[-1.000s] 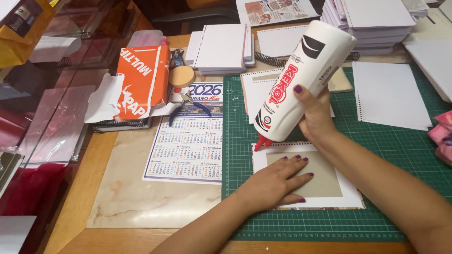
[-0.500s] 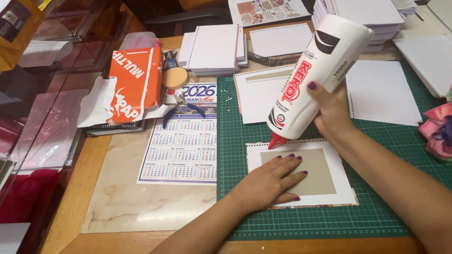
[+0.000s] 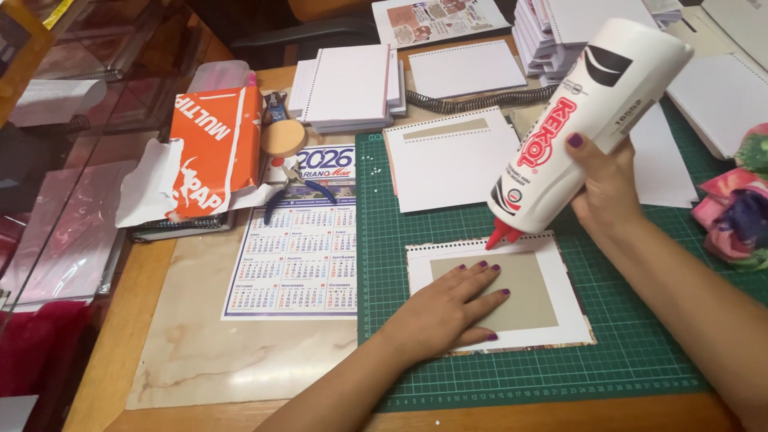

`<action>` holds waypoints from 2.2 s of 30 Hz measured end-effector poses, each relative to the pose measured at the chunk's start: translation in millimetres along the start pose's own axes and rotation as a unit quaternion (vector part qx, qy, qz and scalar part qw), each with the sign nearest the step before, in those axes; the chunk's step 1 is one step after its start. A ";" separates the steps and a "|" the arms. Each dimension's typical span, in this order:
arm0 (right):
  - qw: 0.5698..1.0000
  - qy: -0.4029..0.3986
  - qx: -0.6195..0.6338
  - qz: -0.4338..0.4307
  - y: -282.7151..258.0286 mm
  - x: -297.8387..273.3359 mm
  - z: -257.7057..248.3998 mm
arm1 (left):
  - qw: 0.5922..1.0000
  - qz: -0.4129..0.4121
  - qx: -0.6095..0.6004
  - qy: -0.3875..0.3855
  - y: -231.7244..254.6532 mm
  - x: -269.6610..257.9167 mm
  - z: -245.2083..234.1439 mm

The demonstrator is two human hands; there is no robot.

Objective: Assembling a notebook by applying glue to the cover and pressing it onto the pages

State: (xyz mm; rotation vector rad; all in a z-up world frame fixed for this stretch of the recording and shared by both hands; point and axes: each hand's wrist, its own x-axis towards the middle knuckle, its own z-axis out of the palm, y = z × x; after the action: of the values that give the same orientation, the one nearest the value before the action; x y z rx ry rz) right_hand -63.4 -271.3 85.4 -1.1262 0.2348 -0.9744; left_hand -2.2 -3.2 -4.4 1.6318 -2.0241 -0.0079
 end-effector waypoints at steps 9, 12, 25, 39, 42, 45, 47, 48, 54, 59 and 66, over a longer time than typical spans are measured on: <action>0.999 0.042 -0.031 -0.012 -14.1 4.3 -39.2 | 0.999 -0.010 -0.010 -0.029 3.9 1.8 -8.2; 0.998 0.040 -0.038 -0.014 -19.1 6.1 -51.5 | 0.999 -0.015 -0.012 -0.036 4.8 2.9 -11.0; 0.993 0.088 -0.046 -0.057 -23.8 13.4 -99.1 | 0.999 -0.013 -0.010 -0.031 4.8 1.9 -9.9; 0.993 0.099 -0.052 -0.026 -31.8 -4.6 -103.5 | 0.999 -0.016 -0.004 -0.040 2.2 1.4 -6.9; 0.992 0.118 -0.052 -0.003 -30.2 -4.8 -109.7 | 0.999 -0.017 -0.008 -0.038 1.2 1.4 -6.2; 0.990 0.133 -0.037 0.011 -29.8 -7.8 -109.9 | 0.999 -0.015 -0.011 -0.039 1.3 1.8 -6.8; 0.995 0.091 -0.040 0.007 -33.5 -11.6 -102.5 | 0.999 -0.010 -0.006 -0.031 2.0 2.2 -8.1; 0.995 0.092 -0.039 0.007 -35.4 -12.4 -100.9 | 0.999 -0.010 -0.006 -0.032 0.7 3.3 -7.6; 0.996 0.087 -0.032 0.012 -36.3 -18.8 -100.2 | 0.998 -0.029 -0.002 -0.061 -1.5 5.7 -9.7; 0.995 0.079 -0.052 0.010 -37.3 -24.1 -105.4 | 0.998 -0.033 0.011 -0.049 0.9 7.2 -11.8; 0.996 0.076 -0.044 0.019 -48.8 -39.4 -97.9 | 1.000 -0.016 0.013 -0.020 -1.5 6.1 -7.2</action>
State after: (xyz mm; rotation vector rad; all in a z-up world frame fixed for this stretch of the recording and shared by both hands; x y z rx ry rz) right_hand -172.1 -309.6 70.2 -1.1240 0.4245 -1.0244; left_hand 1.3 -6.9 3.7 1.6922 -2.0358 -0.0262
